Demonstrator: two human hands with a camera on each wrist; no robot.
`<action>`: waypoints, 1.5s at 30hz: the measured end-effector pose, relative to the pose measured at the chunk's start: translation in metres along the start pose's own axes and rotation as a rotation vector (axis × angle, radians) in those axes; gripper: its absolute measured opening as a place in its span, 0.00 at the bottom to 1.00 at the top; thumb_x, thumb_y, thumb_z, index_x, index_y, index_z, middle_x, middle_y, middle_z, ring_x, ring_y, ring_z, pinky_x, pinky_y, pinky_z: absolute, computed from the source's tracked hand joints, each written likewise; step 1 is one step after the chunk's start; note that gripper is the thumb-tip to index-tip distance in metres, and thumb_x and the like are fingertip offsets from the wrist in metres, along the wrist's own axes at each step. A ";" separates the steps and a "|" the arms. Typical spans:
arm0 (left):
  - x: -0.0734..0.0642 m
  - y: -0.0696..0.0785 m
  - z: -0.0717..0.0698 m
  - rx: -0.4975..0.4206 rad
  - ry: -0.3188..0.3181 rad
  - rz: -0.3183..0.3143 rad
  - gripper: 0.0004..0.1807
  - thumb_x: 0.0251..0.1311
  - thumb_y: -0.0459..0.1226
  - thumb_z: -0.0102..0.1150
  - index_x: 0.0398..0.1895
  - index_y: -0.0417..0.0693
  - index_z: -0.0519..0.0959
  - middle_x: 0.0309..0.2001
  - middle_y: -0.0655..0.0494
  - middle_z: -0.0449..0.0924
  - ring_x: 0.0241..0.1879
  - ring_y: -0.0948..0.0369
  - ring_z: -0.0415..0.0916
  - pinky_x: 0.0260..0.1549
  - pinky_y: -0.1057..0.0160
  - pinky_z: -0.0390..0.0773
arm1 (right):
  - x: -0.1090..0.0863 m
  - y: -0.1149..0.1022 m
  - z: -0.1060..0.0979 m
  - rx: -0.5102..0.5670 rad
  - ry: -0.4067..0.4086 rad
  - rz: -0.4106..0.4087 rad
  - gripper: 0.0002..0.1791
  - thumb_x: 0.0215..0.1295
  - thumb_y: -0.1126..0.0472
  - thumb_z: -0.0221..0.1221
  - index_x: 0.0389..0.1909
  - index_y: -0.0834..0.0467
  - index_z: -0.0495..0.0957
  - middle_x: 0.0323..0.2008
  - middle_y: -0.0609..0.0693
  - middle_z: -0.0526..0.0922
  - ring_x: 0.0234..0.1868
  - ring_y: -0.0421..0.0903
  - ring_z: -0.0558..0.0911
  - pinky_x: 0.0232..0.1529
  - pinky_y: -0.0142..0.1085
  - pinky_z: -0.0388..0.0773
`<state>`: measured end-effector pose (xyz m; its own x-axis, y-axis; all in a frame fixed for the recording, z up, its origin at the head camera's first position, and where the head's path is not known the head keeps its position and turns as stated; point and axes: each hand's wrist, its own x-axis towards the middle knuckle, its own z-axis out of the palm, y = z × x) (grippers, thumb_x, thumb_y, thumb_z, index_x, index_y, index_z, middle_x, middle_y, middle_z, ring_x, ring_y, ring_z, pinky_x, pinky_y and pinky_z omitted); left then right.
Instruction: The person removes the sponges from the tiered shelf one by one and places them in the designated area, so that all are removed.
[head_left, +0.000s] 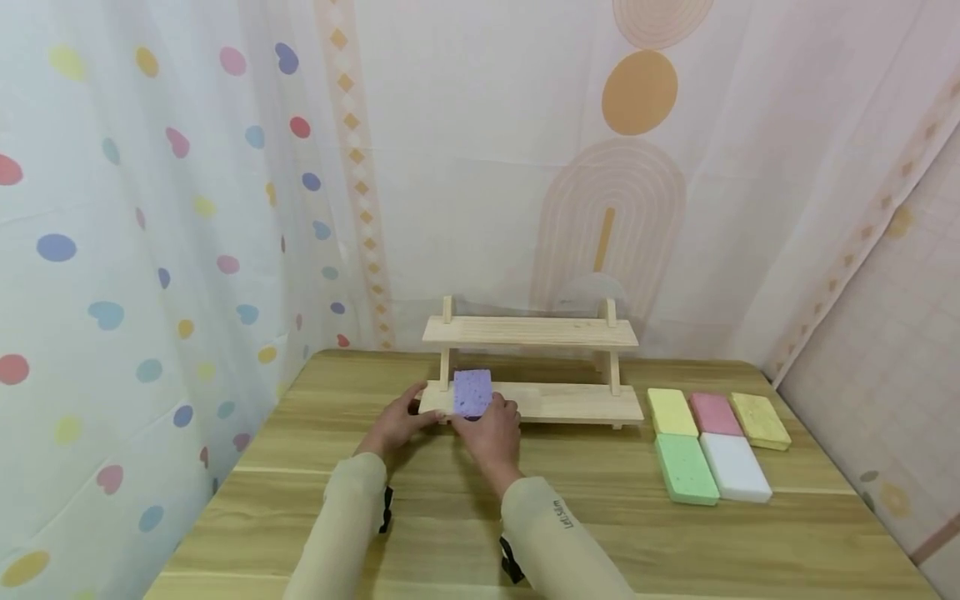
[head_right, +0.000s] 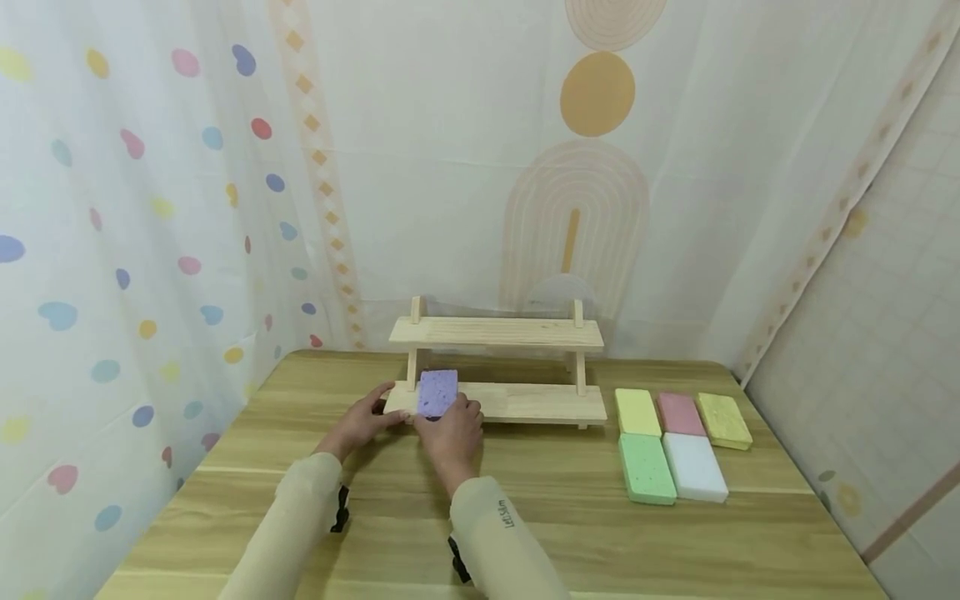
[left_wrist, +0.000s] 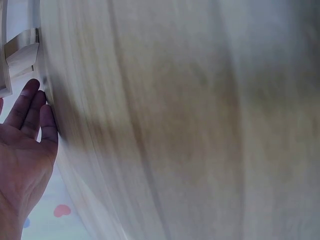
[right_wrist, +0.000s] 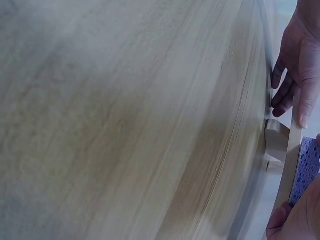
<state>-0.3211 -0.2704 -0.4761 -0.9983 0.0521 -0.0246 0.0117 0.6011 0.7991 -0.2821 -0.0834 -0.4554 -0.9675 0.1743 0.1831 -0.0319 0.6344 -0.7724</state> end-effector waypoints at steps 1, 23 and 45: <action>0.001 0.000 0.000 0.002 -0.002 0.000 0.44 0.64 0.50 0.64 0.77 0.46 0.55 0.56 0.36 0.76 0.55 0.46 0.73 0.57 0.44 0.69 | 0.000 0.001 -0.001 0.006 -0.004 0.001 0.45 0.50 0.43 0.74 0.61 0.67 0.71 0.51 0.63 0.74 0.49 0.57 0.75 0.49 0.51 0.76; 0.002 -0.003 -0.003 0.020 -0.034 -0.032 0.48 0.63 0.57 0.63 0.79 0.49 0.52 0.62 0.34 0.70 0.60 0.43 0.70 0.57 0.42 0.69 | 0.016 0.038 -0.041 0.083 -0.061 -0.049 0.40 0.49 0.46 0.72 0.59 0.66 0.74 0.44 0.57 0.76 0.40 0.50 0.75 0.41 0.46 0.75; 0.004 -0.001 -0.003 0.030 -0.053 -0.033 0.48 0.64 0.57 0.61 0.79 0.50 0.51 0.65 0.33 0.68 0.62 0.42 0.68 0.57 0.43 0.69 | 0.023 0.093 -0.117 0.088 -0.158 -0.069 0.40 0.56 0.46 0.69 0.65 0.64 0.71 0.53 0.58 0.75 0.50 0.52 0.76 0.52 0.49 0.74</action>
<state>-0.3254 -0.2733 -0.4751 -0.9939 0.0735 -0.0825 -0.0183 0.6267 0.7790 -0.2780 0.0681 -0.4520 -0.9893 0.0078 0.1455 -0.1150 0.5713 -0.8126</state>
